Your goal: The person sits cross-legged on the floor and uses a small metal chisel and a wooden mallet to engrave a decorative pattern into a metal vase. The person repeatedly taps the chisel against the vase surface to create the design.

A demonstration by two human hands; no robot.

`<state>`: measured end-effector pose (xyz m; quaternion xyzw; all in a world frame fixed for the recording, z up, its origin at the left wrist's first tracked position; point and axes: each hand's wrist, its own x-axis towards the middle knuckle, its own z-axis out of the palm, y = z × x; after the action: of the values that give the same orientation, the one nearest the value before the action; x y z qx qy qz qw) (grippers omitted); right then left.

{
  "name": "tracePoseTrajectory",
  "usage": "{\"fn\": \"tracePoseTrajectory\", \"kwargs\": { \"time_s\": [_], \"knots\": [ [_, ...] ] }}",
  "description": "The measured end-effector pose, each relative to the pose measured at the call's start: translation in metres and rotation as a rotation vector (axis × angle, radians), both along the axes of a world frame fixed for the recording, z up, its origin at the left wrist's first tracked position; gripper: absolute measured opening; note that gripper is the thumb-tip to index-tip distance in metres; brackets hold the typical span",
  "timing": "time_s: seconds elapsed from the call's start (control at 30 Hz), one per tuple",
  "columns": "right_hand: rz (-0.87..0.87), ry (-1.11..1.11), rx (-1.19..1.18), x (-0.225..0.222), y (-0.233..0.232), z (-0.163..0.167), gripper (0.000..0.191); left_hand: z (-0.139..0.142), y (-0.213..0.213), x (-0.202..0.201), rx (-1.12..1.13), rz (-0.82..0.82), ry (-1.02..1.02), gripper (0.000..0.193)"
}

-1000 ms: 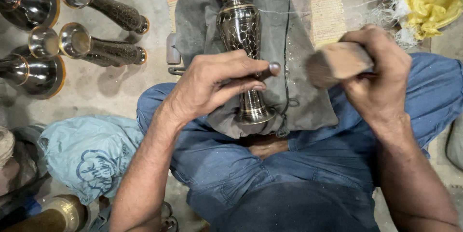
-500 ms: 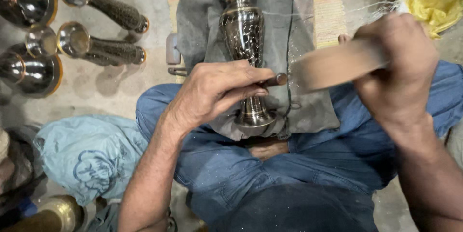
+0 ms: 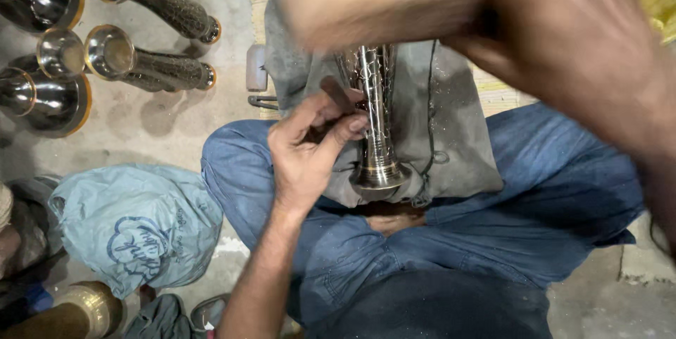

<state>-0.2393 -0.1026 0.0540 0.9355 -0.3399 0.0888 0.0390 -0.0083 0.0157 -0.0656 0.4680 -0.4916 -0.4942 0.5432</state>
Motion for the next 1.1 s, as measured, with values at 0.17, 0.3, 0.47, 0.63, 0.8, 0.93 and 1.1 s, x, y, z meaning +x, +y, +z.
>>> {"fn": "tracePoseTrajectory", "kwargs": {
  "time_s": [0.17, 0.3, 0.47, 0.63, 0.8, 0.93, 1.1],
  "knots": [
    [0.162, 0.123, -0.057, 0.026, -0.031, 0.007, 0.028, -0.005, 0.004, -0.014, 0.062, 0.148, 0.192, 0.026],
    [0.165, 0.376, -0.013, 0.051, -0.057, -0.013, 0.015, -0.006, 0.009, -0.019, 0.059, 0.225, 0.196, 0.025],
    [0.196, 0.349, -0.128, 0.066, -0.061, -0.022, 0.019, -0.006, 0.014, -0.026, 0.079, 0.317, 0.223, 0.024],
    [0.224, 0.314, -0.011, 0.068, -0.048, 0.009, 0.017, -0.005, 0.016, -0.031, 0.067, 0.359, 0.244, 0.021],
    [0.234, 0.346, 0.063, 0.062, -0.032, 0.036, 0.016, -0.006, 0.020, -0.038, 0.035, 0.426, 0.243, 0.022],
    [0.295, 0.316, -0.081, 0.074, -0.030, 0.035, 0.013, -0.012, 0.017, -0.036, 0.046, 0.398, 0.297, 0.021],
    [0.204, 0.298, -0.191, 0.075, -0.026, 0.031, 0.022, -0.015, 0.017, -0.035, -0.017, 0.397, 0.274, 0.021]
  ]
}}
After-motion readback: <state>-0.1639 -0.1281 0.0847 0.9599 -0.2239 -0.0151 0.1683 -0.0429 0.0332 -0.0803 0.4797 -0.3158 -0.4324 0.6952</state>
